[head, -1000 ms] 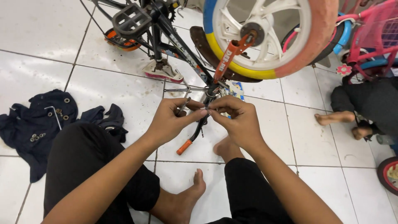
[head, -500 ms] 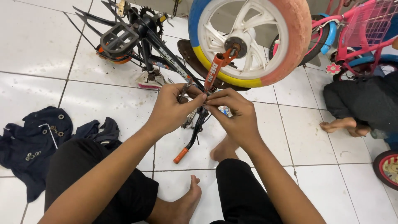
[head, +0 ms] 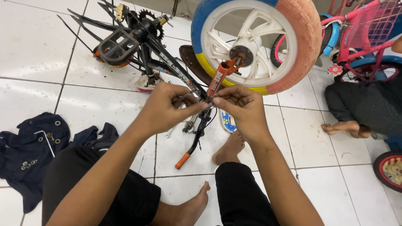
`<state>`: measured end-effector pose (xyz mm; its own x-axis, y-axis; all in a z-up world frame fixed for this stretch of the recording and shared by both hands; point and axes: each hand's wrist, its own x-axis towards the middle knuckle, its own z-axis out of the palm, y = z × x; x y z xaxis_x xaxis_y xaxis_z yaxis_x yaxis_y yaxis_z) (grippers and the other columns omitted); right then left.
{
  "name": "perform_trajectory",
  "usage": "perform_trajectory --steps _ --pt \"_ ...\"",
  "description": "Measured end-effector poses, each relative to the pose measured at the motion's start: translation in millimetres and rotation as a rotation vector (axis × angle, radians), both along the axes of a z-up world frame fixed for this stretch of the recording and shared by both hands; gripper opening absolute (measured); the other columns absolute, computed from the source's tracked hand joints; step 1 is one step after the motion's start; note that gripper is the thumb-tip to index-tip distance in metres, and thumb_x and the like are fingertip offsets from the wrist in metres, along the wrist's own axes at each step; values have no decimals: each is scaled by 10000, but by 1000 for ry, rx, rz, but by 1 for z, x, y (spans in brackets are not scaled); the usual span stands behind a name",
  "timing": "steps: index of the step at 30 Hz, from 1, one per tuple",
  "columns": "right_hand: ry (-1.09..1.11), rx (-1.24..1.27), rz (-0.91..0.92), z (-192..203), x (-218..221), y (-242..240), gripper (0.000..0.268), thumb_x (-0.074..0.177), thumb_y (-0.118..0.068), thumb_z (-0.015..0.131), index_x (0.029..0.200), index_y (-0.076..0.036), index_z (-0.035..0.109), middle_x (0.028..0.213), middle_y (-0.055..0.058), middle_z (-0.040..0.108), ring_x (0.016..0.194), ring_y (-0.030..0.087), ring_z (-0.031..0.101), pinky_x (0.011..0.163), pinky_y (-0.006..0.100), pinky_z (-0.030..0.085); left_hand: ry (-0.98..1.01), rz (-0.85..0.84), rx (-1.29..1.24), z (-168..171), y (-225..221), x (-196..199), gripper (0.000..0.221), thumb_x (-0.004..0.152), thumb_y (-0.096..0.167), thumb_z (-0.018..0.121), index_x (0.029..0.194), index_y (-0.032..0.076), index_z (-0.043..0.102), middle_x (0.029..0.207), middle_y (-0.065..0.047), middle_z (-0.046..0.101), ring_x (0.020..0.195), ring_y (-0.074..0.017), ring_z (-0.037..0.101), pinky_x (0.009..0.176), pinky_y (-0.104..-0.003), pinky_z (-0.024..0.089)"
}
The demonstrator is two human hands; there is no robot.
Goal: Adjusting and installing washers on a bicycle wheel axle before tightening with a wrench.
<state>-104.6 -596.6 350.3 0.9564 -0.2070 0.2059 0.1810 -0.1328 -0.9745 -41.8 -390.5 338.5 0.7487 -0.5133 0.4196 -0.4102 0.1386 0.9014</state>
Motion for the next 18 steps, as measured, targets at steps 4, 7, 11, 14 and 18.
perform_trajectory --steps 4,7,11,14,18 --pt "9 13 -40 -4 3 -6 249 815 13 851 1014 74 715 892 154 722 810 132 714 780 255 631 -19 145 -197 -21 10 21 141 880 39 782 1006 -16 748 696 -98 679 399 -30 342 385 -197 267" --pt "-6 50 -50 -6 4 -8 224 832 32 831 1014 72 708 890 130 721 811 107 716 764 233 625 -173 247 -244 -33 5 35 400 924 17 799 1307 94 711 1035 -73 598 512 2 361 475 -205 378" --pt "-26 51 -62 -5 6 -8 228 822 42 835 1011 74 710 875 155 724 778 118 715 740 237 624 -266 148 -260 -42 -15 45 245 948 54 754 1174 147 772 1113 -89 744 911 -177 692 868 -317 507" --pt "-51 43 -82 -6 5 -10 235 820 51 835 1016 83 710 876 176 729 768 135 720 734 248 625 -228 135 -292 -40 -27 42 177 956 28 730 1108 99 787 994 -91 772 765 -152 699 745 -289 533" --pt "-138 -78 -158 -3 7 -18 337 848 28 828 1152 39 682 940 147 727 860 147 724 797 259 617 -213 129 -386 -29 -44 52 110 956 19 736 1011 83 807 880 -53 770 754 -126 708 734 -269 548"
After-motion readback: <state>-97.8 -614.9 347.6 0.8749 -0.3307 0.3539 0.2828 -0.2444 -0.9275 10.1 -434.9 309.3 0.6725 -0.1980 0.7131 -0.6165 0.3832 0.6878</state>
